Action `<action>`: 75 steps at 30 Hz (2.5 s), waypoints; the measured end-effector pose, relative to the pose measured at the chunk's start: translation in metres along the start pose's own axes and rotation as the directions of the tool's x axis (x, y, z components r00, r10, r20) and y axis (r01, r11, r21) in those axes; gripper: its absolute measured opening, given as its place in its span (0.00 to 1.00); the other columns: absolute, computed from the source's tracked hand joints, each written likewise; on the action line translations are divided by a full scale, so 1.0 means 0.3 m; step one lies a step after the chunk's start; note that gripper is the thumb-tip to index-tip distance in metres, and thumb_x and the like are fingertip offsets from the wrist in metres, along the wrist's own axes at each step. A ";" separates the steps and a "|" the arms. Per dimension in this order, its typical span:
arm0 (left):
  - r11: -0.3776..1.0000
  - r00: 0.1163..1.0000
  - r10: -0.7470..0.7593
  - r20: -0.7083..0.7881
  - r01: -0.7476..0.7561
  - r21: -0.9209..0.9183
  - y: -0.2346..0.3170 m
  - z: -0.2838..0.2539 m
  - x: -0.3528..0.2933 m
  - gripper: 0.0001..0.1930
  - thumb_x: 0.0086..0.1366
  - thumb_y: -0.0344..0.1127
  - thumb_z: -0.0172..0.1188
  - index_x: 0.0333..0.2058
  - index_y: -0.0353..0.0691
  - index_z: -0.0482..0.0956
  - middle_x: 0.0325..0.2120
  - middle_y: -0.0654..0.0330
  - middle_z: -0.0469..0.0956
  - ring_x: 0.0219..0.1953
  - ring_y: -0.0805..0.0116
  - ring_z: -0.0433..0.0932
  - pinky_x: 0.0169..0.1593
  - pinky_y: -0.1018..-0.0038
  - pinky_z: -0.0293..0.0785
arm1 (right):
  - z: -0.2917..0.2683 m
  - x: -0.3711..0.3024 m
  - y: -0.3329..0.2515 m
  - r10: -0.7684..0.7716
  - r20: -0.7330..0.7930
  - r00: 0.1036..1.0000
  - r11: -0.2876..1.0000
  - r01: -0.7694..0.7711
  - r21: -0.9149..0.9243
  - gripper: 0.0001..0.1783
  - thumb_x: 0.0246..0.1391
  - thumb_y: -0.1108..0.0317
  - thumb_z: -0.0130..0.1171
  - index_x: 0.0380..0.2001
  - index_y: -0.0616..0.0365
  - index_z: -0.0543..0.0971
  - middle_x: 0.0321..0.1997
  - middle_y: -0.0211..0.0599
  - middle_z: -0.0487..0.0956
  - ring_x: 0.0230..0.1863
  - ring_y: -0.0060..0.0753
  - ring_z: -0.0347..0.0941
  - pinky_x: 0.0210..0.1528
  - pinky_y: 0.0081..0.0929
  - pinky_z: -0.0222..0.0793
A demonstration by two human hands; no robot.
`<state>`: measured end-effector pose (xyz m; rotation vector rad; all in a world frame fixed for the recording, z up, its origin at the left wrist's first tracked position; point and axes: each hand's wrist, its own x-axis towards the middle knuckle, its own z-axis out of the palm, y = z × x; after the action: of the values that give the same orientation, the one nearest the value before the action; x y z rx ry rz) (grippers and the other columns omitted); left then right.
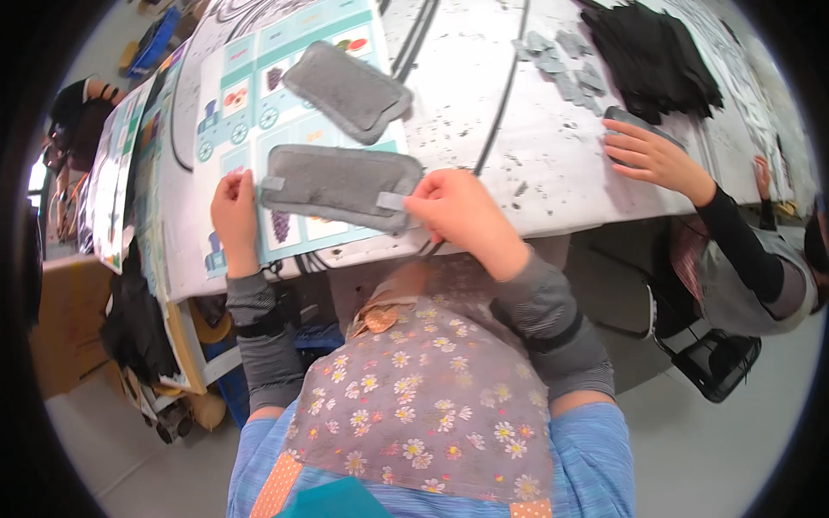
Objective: Applying adhesive strips to fabric shoe components at a factory workstation.
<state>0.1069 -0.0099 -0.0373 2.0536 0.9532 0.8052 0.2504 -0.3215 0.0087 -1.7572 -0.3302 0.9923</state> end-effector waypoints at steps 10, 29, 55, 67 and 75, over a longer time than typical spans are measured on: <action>1.000 1.000 0.028 0.015 -0.028 0.004 -0.016 -0.017 0.007 0.12 0.68 0.39 0.60 0.32 0.35 0.78 0.22 0.68 0.73 0.26 0.79 0.68 0.32 0.78 0.65 | 0.002 -0.084 -0.094 -0.084 0.075 0.994 0.996 0.085 -0.008 0.10 0.55 0.64 0.63 0.28 0.59 0.76 0.22 0.27 0.76 0.19 0.17 0.72 0.22 0.19 0.69; 0.993 1.000 0.002 0.025 -0.005 0.114 -0.016 -0.019 0.011 0.12 0.68 0.40 0.60 0.34 0.35 0.79 0.23 0.65 0.77 0.27 0.77 0.72 0.34 0.76 0.68 | -0.175 -0.096 0.094 -0.265 -0.384 0.884 0.958 0.288 0.001 0.12 0.56 0.74 0.61 0.41 0.59 0.71 0.32 0.24 0.74 0.32 0.13 0.68 0.34 0.16 0.66; 0.976 0.999 0.039 -0.021 -0.033 0.215 -0.025 -0.021 0.013 0.11 0.67 0.39 0.61 0.35 0.36 0.80 0.21 0.66 0.74 0.25 0.78 0.68 0.32 0.77 0.67 | -2.033 -0.290 0.515 -0.617 -0.780 0.101 0.602 -0.578 -0.551 0.14 0.51 0.64 0.56 0.41 0.56 0.78 0.39 0.49 0.83 0.46 0.54 0.79 0.49 0.48 0.72; 0.972 0.999 0.029 -0.033 -0.021 0.232 0.012 -0.012 -0.022 0.12 0.65 0.42 0.62 0.31 0.39 0.79 0.18 0.65 0.74 0.22 0.73 0.71 0.30 0.73 0.67 | -0.832 0.049 -0.240 -0.989 -0.068 0.128 0.089 0.168 -0.982 0.05 0.55 0.73 0.60 0.36 0.57 0.81 0.40 0.38 0.82 0.43 0.43 0.77 0.49 0.31 0.71; 0.989 0.999 0.050 -0.013 -0.048 0.140 0.016 -0.010 0.000 0.12 0.65 0.41 0.62 0.30 0.38 0.80 0.18 0.65 0.74 0.22 0.75 0.71 0.30 0.74 0.67 | -0.210 0.346 -0.165 -0.242 -0.047 0.969 0.934 0.220 -0.282 0.13 0.58 0.64 0.57 0.38 0.64 0.79 0.34 0.33 0.81 0.28 0.24 0.76 0.30 0.21 0.71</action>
<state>0.1062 -0.0110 -0.0318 2.2011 0.9959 0.8023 0.3733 -0.2760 0.0113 -1.9490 -0.6339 0.7288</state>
